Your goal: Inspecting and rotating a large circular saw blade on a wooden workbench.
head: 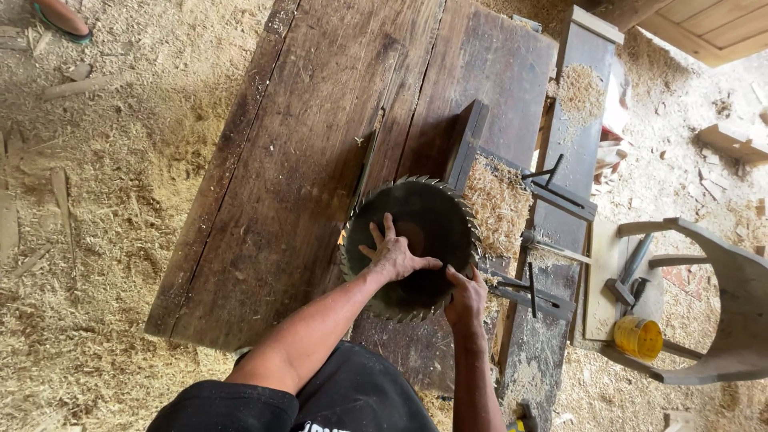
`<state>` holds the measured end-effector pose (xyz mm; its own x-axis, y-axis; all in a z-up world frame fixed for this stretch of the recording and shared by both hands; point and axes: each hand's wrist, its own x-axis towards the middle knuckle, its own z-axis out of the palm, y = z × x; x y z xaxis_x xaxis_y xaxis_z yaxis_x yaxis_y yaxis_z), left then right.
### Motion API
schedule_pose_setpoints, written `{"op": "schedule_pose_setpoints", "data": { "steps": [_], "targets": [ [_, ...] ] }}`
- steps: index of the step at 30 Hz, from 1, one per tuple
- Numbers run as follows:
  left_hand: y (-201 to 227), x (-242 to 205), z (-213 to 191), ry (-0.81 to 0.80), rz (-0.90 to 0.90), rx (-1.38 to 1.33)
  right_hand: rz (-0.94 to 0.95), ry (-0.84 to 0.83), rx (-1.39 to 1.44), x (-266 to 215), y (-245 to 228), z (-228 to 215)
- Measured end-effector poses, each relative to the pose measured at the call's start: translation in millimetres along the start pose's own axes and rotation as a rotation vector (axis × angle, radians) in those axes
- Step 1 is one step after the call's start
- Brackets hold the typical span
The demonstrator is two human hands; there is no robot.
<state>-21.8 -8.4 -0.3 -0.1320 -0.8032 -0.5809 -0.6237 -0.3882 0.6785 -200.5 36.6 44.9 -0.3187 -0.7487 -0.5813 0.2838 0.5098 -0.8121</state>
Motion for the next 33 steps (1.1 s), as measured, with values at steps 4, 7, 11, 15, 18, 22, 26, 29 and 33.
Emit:
{"op": "schedule_pose_setpoints", "data": {
  "steps": [4, 7, 11, 15, 18, 22, 26, 29, 33],
  "targets": [
    [2.1, -1.1, -1.6, 0.000, -0.005, -0.004, -0.023, -0.031, 0.008, 6.6, 3.5, -2.7],
    [2.6, -2.7, -1.6, -0.003, -0.013, -0.002, -0.025, -0.032, 0.001, 8.0, 3.0, -2.7],
    [1.0, 1.6, 2.4, 0.011, -0.017, -0.012, -0.044, -0.030, -0.014, 15.8, 5.3, -5.3],
    [1.8, 1.3, 0.9, 0.010, -0.021, -0.028, -0.049, -0.029, -0.023, 20.8, 6.3, -6.9],
    [3.3, 0.6, -1.4, -0.002, -0.025, -0.028, -0.065, -0.078, -0.010, 18.4, 1.2, -3.6],
    [5.4, -2.1, -3.1, -0.009, -0.038, -0.043, -0.029, -0.038, -0.045, 12.0, -5.1, 0.2],
    [8.9, -5.5, -6.5, -0.024, -0.049, -0.045, -0.046, -0.077, -0.018, 18.4, -0.5, -6.0],
    [13.6, -10.3, -2.0, -0.021, -0.074, -0.050, -0.056, -0.094, -0.027, 4.3, -12.0, -6.4],
    [27.0, -28.8, 3.0, -0.001, -0.008, 0.002, -0.075, -0.097, -0.223, -38.7, -43.7, -10.0]
  ]
}}
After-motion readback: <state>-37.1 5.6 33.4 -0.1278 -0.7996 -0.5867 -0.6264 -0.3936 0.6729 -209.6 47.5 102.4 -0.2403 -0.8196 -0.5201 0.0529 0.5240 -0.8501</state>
